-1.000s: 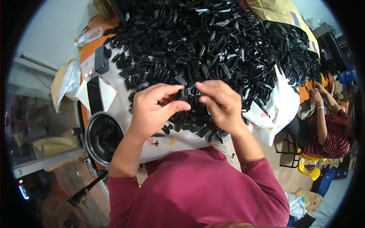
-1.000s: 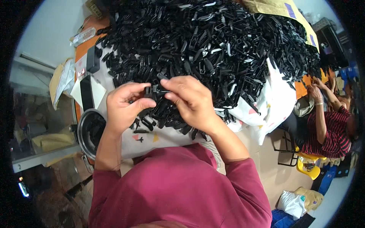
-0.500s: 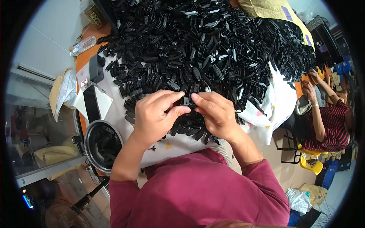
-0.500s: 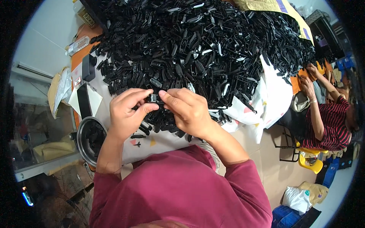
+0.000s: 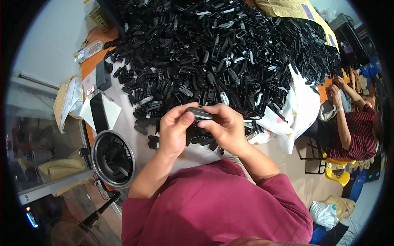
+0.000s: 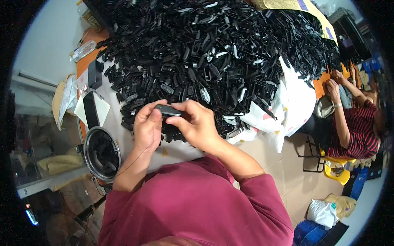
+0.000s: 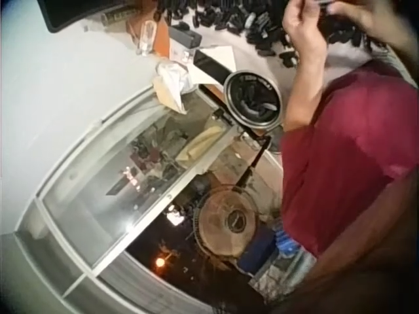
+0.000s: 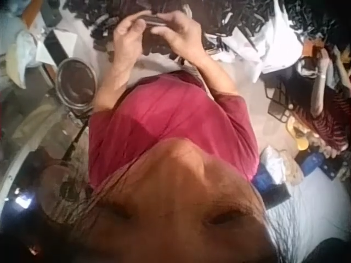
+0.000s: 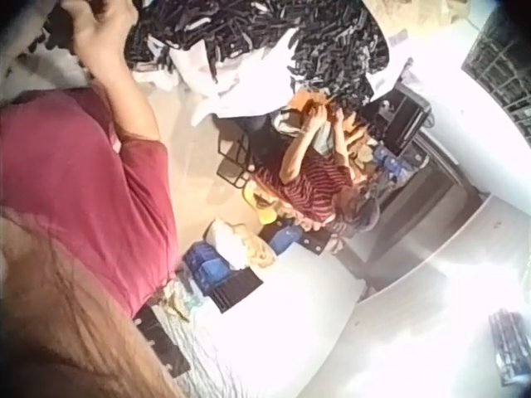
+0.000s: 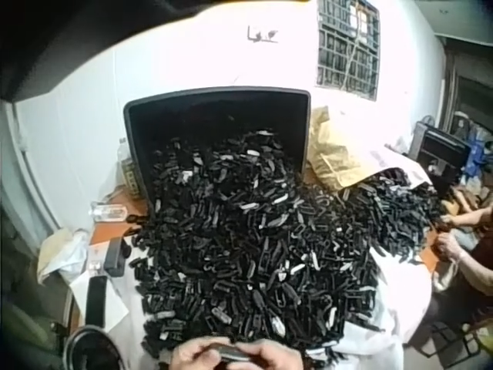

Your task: Assembling small black plastic components by hand and placing them into a bowl.

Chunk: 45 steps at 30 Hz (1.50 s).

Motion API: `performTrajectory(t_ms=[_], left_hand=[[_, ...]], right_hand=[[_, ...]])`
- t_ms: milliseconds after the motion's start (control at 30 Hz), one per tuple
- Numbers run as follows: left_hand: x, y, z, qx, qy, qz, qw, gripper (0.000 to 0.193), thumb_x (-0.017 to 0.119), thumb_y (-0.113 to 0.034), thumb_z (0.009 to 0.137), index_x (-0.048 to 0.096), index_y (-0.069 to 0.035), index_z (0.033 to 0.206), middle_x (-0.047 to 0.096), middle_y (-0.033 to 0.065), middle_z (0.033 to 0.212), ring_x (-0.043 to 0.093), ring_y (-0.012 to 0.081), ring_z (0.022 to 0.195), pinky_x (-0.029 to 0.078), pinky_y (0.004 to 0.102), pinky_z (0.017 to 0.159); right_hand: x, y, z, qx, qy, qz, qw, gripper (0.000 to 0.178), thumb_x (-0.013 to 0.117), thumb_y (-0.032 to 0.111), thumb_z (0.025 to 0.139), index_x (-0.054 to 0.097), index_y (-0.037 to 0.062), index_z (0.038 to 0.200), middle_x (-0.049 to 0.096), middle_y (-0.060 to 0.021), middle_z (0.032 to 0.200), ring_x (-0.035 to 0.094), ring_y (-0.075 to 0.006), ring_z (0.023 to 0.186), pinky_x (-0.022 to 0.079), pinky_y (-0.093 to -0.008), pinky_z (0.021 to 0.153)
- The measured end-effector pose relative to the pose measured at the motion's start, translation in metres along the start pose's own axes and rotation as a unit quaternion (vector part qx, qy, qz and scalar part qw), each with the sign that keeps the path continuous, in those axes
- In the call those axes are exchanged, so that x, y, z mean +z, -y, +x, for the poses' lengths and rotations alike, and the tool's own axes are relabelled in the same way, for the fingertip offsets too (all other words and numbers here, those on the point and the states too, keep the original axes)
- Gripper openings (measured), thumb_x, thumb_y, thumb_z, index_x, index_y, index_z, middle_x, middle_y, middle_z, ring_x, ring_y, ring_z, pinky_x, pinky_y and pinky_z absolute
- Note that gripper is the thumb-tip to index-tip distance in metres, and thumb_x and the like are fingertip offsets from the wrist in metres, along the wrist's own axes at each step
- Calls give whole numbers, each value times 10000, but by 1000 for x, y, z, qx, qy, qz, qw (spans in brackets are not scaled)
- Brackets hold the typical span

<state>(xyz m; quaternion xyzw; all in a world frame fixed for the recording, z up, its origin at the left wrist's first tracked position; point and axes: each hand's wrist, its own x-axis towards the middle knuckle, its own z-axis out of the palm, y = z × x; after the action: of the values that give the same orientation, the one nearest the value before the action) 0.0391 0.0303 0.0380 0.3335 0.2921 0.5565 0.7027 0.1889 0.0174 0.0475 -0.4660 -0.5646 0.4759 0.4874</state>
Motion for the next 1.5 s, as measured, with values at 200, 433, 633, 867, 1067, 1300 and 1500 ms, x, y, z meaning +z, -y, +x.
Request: performTrajectory(t_ms=[200,433,633,867,1067,1300,1500], left_hand=[[-32,-20,15,75,-193,280,937,190,555,-133,870,583,-7,1011,579,19,822,535,76,759,426,188,652],[-117,-52,44,87,-274,510,811,112,605,-82,734,599,-44,839,598,65,746,556,169,633,429,267,585],[-110,-53,43,21,-104,799,591,207,659,-185,731,657,-57,894,634,142,876,598,306,829,456,373,727],[-98,-63,42,39,-128,760,636,201,644,-199,766,563,-28,833,603,130,774,591,300,686,454,361,658],[-9,-54,48,-146,-18,324,935,225,539,-168,853,535,-43,1041,539,31,744,433,38,487,276,152,377],[15,-36,33,-81,-1,370,925,401,610,-50,780,472,11,1151,554,10,828,395,25,507,302,155,433],[-15,-30,21,115,12,500,858,253,591,17,731,574,24,984,552,60,903,506,110,753,407,223,636]], right_hand=[[-33,-32,63,-93,-49,-398,911,232,660,218,750,632,29,881,629,-147,827,604,-325,775,477,-358,661],[-60,-52,103,-128,-73,-622,769,183,665,133,681,577,57,822,543,-106,855,535,-297,835,471,-385,666],[-55,-64,100,-156,-1,-665,730,113,605,80,679,540,61,769,579,-80,810,524,-272,801,456,-345,667],[-51,-29,86,-168,-76,-575,797,316,614,32,692,609,55,1008,564,-101,887,515,-278,866,447,-354,736],[-17,3,61,-199,6,-89,976,209,575,11,782,601,21,989,564,-77,980,539,-178,924,443,-292,800],[-11,-11,44,-151,26,185,971,304,461,41,884,467,13,1186,557,-95,1072,548,-164,958,474,-286,798],[-8,0,30,-170,-1,103,980,319,519,54,804,540,14,1120,528,-108,978,517,-226,938,408,-301,829]])
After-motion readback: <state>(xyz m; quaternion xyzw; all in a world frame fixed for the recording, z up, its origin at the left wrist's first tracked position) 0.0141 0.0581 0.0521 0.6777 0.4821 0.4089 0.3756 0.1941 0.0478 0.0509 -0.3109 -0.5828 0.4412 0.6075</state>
